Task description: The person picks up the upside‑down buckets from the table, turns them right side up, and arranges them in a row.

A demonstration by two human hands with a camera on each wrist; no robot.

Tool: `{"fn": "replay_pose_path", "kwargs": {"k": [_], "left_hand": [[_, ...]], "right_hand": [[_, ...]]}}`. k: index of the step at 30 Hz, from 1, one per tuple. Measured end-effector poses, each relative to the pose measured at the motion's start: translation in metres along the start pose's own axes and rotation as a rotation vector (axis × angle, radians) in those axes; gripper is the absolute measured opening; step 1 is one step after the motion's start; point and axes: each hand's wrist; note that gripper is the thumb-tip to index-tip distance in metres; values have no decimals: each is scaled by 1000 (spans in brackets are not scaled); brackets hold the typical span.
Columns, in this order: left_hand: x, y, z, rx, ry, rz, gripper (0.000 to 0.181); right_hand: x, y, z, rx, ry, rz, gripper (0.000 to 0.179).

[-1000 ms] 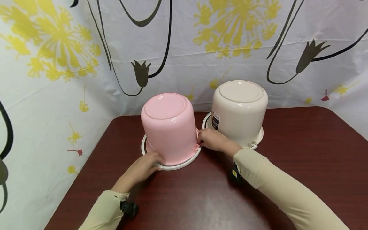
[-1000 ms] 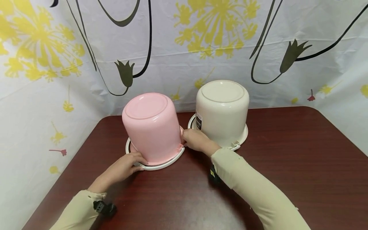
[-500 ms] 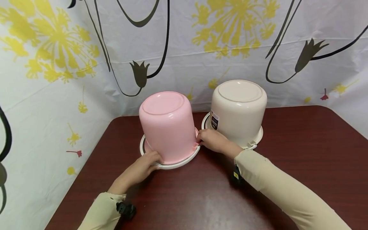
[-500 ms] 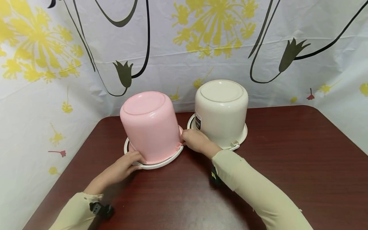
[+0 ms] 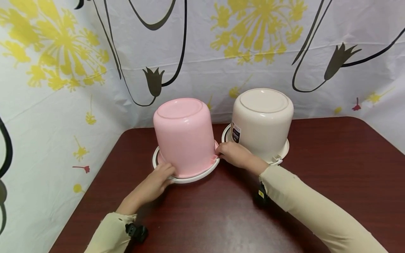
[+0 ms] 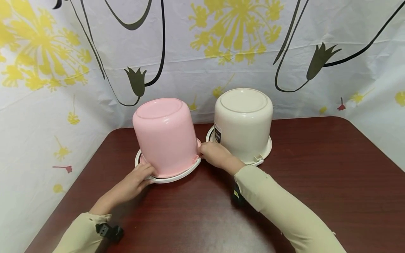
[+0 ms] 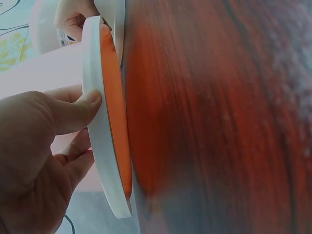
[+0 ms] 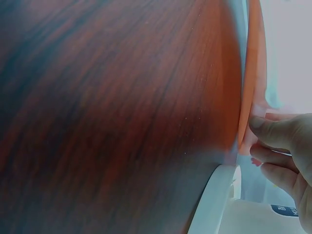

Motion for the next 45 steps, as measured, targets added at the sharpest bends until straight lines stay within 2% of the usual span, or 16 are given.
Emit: {"fn": "replay_pose_path", "kwargs": {"k": [8, 15, 21, 25, 34, 37, 45], "left_hand": [[-4, 3, -2, 15, -27, -3, 24], [-7, 3, -2, 18, -55, -8, 26], [-10, 8, -3, 11, -78, -30, 28], [-12, 14, -4, 20, -74, -37, 28], [-21, 29, -4, 96, -97, -56, 30], [-25, 36, -6, 127, -95, -49, 30], [-35, 60, -14, 161, -32, 20, 27]], "right_hand": [[2, 2, -1, -34, 22, -48, 13], [2, 7, 0, -17, 26, -66, 16], [0, 14, 3, 18, -10, -84, 16], [-2, 21, 5, 6, -34, -101, 16], [-6, 41, 7, 19, -16, -153, 13], [-6, 50, 9, 21, -16, -168, 13], [-10, 70, 9, 26, 13, -188, 16]]}}
Point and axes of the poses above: each hand's wrist, its own x-axis away from the middle knuckle, its own y-axis out of the back of the hand, z = x × y, and after that the axes turned 8 degrees about -z, right-handed
